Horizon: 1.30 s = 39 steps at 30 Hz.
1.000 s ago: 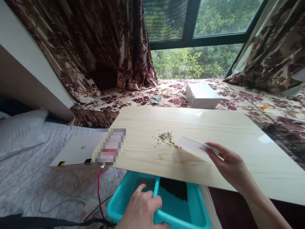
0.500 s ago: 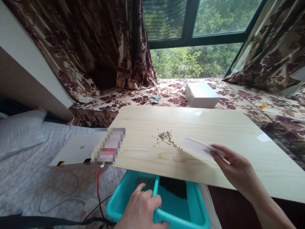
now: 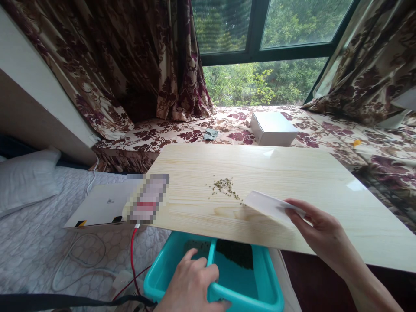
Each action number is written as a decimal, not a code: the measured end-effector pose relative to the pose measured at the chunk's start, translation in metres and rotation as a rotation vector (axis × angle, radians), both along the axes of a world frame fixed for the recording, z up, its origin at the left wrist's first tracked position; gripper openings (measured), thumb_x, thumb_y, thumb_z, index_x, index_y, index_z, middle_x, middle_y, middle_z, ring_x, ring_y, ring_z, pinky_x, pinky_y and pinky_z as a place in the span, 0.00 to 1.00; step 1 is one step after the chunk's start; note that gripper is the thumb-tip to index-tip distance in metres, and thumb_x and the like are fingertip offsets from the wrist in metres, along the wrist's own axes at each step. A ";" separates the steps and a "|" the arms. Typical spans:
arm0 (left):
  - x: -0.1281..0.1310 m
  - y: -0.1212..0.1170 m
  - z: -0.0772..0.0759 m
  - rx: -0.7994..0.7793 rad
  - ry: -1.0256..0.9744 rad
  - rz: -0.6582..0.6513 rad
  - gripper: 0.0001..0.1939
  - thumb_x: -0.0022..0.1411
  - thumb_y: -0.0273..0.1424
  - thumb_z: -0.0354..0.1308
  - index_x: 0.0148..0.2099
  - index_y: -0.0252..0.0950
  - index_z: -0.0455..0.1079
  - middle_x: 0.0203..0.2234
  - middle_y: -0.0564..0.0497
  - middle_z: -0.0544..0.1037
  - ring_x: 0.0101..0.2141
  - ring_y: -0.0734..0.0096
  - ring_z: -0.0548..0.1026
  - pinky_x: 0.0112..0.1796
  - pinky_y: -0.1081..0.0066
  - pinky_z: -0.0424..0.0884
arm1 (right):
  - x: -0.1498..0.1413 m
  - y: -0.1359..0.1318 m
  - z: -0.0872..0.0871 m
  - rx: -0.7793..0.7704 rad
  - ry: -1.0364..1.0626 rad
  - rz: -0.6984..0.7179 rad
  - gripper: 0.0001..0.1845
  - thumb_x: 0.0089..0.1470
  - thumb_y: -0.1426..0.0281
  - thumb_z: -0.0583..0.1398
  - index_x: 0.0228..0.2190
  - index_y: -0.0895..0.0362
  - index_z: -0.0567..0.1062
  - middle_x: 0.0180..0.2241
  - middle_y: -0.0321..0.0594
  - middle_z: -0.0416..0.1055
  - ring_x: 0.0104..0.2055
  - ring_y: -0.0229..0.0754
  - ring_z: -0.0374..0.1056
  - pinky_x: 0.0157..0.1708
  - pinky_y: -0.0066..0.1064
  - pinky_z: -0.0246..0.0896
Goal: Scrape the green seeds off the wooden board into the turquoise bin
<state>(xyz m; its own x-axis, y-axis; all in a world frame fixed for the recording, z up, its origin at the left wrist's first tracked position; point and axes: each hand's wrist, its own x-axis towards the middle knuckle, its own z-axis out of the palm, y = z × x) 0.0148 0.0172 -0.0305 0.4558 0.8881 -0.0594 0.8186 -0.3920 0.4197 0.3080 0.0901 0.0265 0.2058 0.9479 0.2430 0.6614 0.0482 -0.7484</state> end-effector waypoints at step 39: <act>-0.001 -0.003 -0.003 0.018 -0.083 0.027 0.14 0.43 0.38 0.68 0.26 0.39 0.65 0.21 0.59 0.66 0.29 0.68 0.72 0.54 0.50 0.59 | -0.016 0.008 0.005 0.037 0.008 0.048 0.14 0.48 0.63 0.58 0.32 0.58 0.79 0.29 0.45 0.80 0.30 0.47 0.75 0.23 0.29 0.68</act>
<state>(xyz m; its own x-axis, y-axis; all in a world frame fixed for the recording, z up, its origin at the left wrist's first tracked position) 0.0135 0.0144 -0.0337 0.4347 0.9005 -0.0063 0.7918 -0.3789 0.4791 0.2923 0.0978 0.0314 0.1624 0.9472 0.2763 0.6518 0.1072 -0.7507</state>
